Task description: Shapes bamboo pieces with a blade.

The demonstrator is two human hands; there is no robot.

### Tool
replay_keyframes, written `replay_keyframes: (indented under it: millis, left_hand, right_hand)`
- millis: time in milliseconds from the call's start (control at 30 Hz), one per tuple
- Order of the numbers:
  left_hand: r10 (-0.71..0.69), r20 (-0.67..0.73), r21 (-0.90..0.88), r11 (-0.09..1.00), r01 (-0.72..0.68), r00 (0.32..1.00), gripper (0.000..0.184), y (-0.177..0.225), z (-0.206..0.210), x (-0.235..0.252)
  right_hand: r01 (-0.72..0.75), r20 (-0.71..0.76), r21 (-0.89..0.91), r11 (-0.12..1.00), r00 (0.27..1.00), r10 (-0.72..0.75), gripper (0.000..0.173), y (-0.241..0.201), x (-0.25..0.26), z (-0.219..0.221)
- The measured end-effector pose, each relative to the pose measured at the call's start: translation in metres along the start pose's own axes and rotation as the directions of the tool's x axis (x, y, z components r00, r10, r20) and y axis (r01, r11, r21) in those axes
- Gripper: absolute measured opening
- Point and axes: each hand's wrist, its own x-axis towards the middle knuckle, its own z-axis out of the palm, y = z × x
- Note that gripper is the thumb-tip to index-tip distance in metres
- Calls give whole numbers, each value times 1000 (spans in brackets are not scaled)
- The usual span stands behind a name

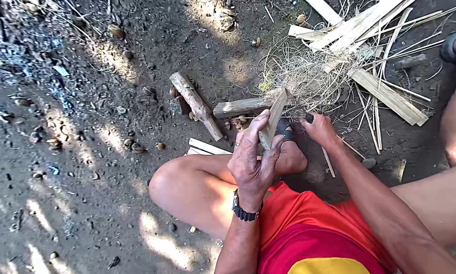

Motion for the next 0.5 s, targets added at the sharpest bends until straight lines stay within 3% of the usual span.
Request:
replay_keyframes:
  millis: [67,133,200,300,367,433,500]
  left_hand:
    - [5,-27,-8,1000,-5,1000,43,-1,3,-1]
    - [-12,-73,-41,999,9,997,44,2,8,-2]
    - [-21,-105,-85,996,12,994,45,1,13,5]
    - [-27,-92,-86,996,19,995,46,1,11,13]
    - [-28,-80,-78,997,22,996,45,2,9,13]
    - [-27,-82,-94,995,19,996,46,0,7,10]
    - [-19,-86,-98,995,11,996,46,0,8,7]
  right_hand:
    - [-20,6,-42,999,1000,20,43,0,1,-4]
    - [155,-74,26,988,986,-152,41,-22,-44,-13]
    - [365,-202,129,922,920,-336,36,-58,-78,-24]
    - [533,-313,161,830,825,-470,31,-76,-89,-28]
    - [416,-229,144,898,897,-379,34,-59,-72,-19]
    - [182,-76,127,975,982,-174,40,-27,-37,-3]
    - [15,-2,47,999,1000,-15,43,4,-1,12]
